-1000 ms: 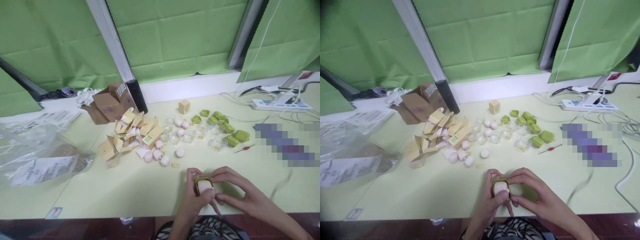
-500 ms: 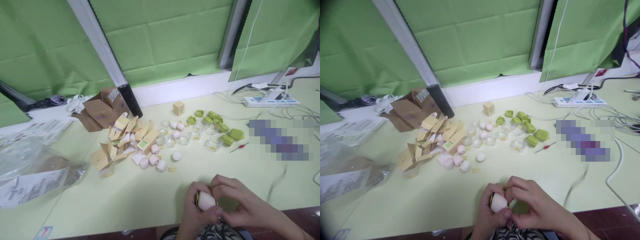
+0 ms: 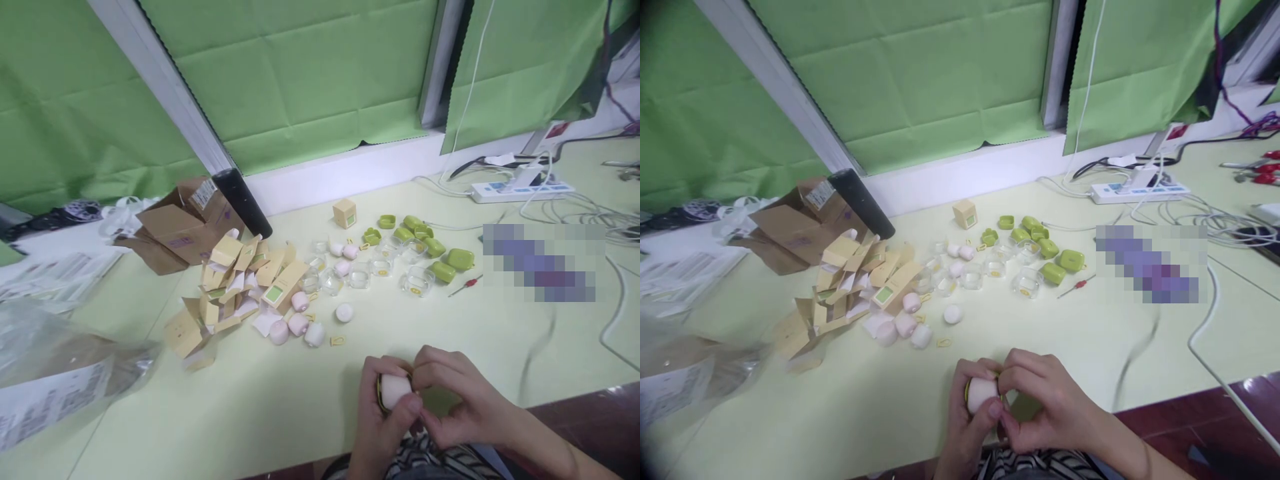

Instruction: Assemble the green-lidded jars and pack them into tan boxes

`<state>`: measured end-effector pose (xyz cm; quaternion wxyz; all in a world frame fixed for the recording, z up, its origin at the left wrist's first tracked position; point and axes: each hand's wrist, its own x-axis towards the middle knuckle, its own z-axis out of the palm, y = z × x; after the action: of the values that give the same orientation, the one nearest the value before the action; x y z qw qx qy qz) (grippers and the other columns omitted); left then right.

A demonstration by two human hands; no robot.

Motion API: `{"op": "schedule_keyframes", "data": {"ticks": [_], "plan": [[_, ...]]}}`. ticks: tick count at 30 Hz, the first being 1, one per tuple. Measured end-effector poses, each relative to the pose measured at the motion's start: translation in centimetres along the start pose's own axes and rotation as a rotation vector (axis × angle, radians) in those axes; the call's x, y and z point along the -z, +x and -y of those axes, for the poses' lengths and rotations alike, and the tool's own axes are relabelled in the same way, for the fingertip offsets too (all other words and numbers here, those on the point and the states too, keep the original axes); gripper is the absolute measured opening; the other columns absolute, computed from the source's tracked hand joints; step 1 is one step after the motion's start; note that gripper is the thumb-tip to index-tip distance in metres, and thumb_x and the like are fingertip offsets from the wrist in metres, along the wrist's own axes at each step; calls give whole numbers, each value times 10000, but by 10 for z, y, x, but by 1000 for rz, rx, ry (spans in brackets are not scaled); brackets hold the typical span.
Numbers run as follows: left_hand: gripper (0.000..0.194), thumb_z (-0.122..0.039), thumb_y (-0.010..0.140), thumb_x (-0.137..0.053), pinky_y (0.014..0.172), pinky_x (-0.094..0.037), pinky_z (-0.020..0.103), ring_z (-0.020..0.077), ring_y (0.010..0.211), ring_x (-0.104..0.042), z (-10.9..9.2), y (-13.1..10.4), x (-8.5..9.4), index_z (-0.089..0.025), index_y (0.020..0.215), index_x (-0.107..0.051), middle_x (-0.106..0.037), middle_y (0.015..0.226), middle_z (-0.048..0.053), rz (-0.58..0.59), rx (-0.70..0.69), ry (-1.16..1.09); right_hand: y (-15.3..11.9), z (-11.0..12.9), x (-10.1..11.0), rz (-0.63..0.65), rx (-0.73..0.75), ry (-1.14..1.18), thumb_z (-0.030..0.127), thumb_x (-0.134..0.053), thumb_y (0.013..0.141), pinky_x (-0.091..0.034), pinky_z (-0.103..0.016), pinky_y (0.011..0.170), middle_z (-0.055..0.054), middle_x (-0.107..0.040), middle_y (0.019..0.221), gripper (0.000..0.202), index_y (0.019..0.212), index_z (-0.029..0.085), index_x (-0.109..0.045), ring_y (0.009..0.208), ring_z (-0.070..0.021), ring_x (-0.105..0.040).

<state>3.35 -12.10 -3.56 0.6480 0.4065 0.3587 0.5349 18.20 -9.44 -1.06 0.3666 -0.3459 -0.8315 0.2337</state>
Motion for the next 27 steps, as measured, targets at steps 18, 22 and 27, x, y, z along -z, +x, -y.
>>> {"op": "schedule_keyframes", "data": {"ticks": [18, 22, 27], "plan": [[524, -387, 710, -649, 1044, -92, 587, 386, 1268, -262, -78, 126, 22, -180, 1169, -505, -436, 1312, 141, 12, -279, 1658, -4, -52, 3, -584, -586, 547, 426, -607, 788, -577, -335, 727, -67, -653, 1021, 424, 1173, 272, -516, 849, -225, -661], [402, -276, 745, -598, 1063, -52, 569, 354, 1262, -295, -72, 148, 23, -187, 1136, -566, -458, 1289, 137, 105, -314, 1762, -2, -53, 10, -663, -518, 514, 404, -675, 737, -580, -281, 684, -59, -672, 995, 373, 1070, 270, -574, 844, -219, -660], [433, -200, 745, -555, 958, -316, 474, 312, 1115, -438, -66, 115, 17, -279, 1170, -569, -555, 1150, 94, 264, -276, 1659, 0, -50, 23, -543, -470, 414, 392, -652, 768, -546, -337, 796, -76, -591, 1158, 450, 1184, 274, -529, 976, -239, -610]]}}
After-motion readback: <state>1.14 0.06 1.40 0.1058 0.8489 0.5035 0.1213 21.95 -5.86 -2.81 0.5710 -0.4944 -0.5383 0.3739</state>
